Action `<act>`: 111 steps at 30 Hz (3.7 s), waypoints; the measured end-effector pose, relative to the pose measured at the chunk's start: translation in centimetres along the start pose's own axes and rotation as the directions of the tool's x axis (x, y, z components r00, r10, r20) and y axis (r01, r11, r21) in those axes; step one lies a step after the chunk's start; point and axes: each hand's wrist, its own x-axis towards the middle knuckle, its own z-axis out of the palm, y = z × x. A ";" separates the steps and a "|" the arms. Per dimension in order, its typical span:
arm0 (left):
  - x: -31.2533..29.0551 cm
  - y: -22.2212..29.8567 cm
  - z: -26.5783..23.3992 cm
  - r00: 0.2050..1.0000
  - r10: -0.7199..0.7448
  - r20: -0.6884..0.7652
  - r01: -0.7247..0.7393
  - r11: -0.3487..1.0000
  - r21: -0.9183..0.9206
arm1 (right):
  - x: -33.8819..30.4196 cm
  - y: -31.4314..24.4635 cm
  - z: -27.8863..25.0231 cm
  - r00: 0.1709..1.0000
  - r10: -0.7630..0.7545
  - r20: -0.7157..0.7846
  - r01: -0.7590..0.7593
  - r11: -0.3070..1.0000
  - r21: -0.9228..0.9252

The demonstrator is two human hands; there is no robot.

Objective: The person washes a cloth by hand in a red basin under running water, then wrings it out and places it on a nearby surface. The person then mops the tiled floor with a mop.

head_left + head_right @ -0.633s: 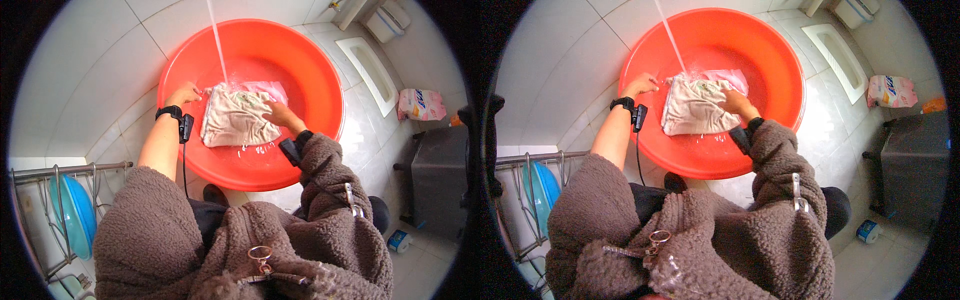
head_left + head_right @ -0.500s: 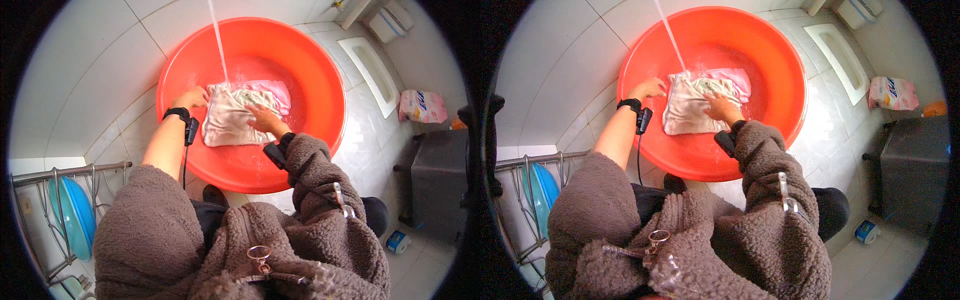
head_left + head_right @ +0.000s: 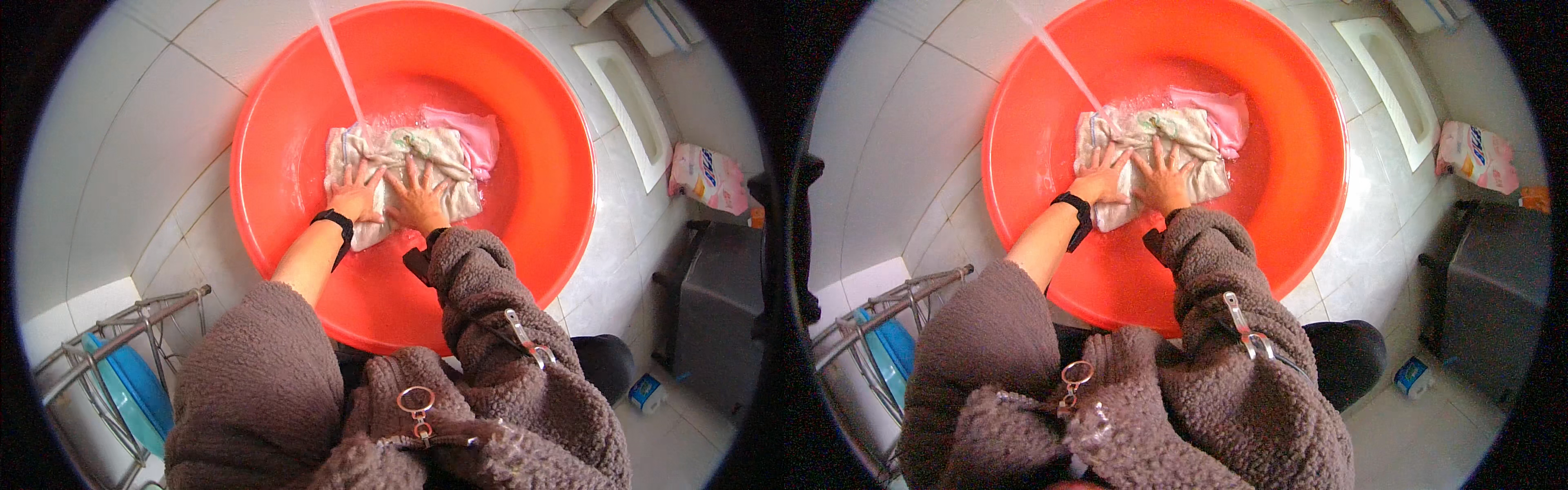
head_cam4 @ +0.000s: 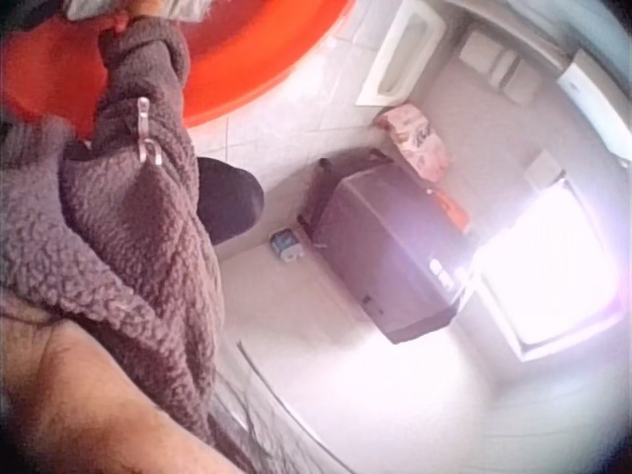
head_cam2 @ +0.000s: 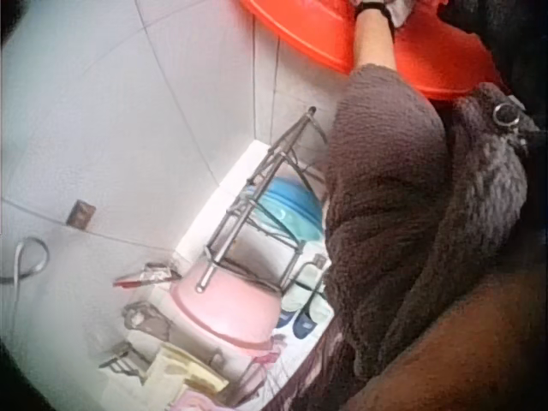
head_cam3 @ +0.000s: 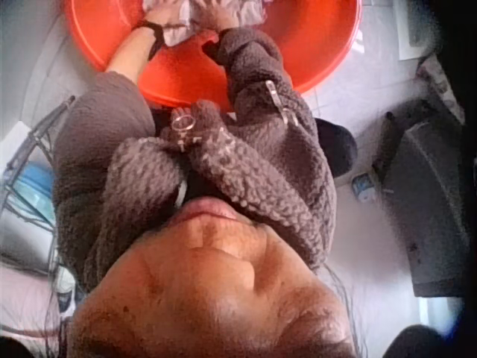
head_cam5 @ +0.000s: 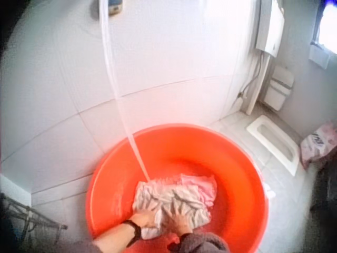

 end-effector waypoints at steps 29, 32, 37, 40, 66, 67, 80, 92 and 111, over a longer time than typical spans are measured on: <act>-2.8 1.3 1.9 0.989 0.024 0.145 -0.075 0.931 0.358 | -2.7 8.3 -2.2 0.975 -0.222 -0.011 0.221 0.974 -0.045; -2.1 2.0 4.5 0.996 -0.053 0.074 0.010 0.873 0.487 | -3.7 7.5 0.0 0.995 -0.098 -0.012 0.098 0.994 -0.044; -0.2 2.3 7.6 0.998 -0.022 -0.052 0.048 0.818 0.573 | -4.0 5.2 1.4 0.996 -0.015 0.088 0.011 0.999 0.052; 0.0 1.2 5.8 0.987 0.136 -0.090 -0.080 0.882 0.464 | -3.4 5.7 0.6 0.948 -0.042 0.315 0.012 0.995 0.098; -15.2 -4.6 -21.4 0.880 0.227 -0.416 -0.467 0.258 -0.846 | -6.6 4.8 -28.5 0.858 -0.086 -0.507 0.503 0.345 0.793; -14.3 -5.0 -20.7 0.899 0.198 -0.392 -0.432 0.247 -0.867 | -6.4 5.0 -27.5 0.899 -0.116 -0.421 0.436 0.285 0.853; -1.6 -7.5 -6.9 0.916 -0.312 -0.252 0.073 0.748 -0.660 | 0.3 12.5 -1.9 0.772 0.580 0.260 -0.619 0.595 0.513; -2.2 -4.5 -2.9 0.994 -0.026 0.105 0.090 -0.336 -0.938 | 2.2 -8.4 -7.3 0.999 -0.024 0.022 -0.029 -0.321 0.947; -3.5 -3.9 -4.1 0.964 -0.260 -0.052 0.054 0.385 -0.921 | -1.6 7.0 -4.5 0.749 0.633 0.197 -0.650 0.643 0.406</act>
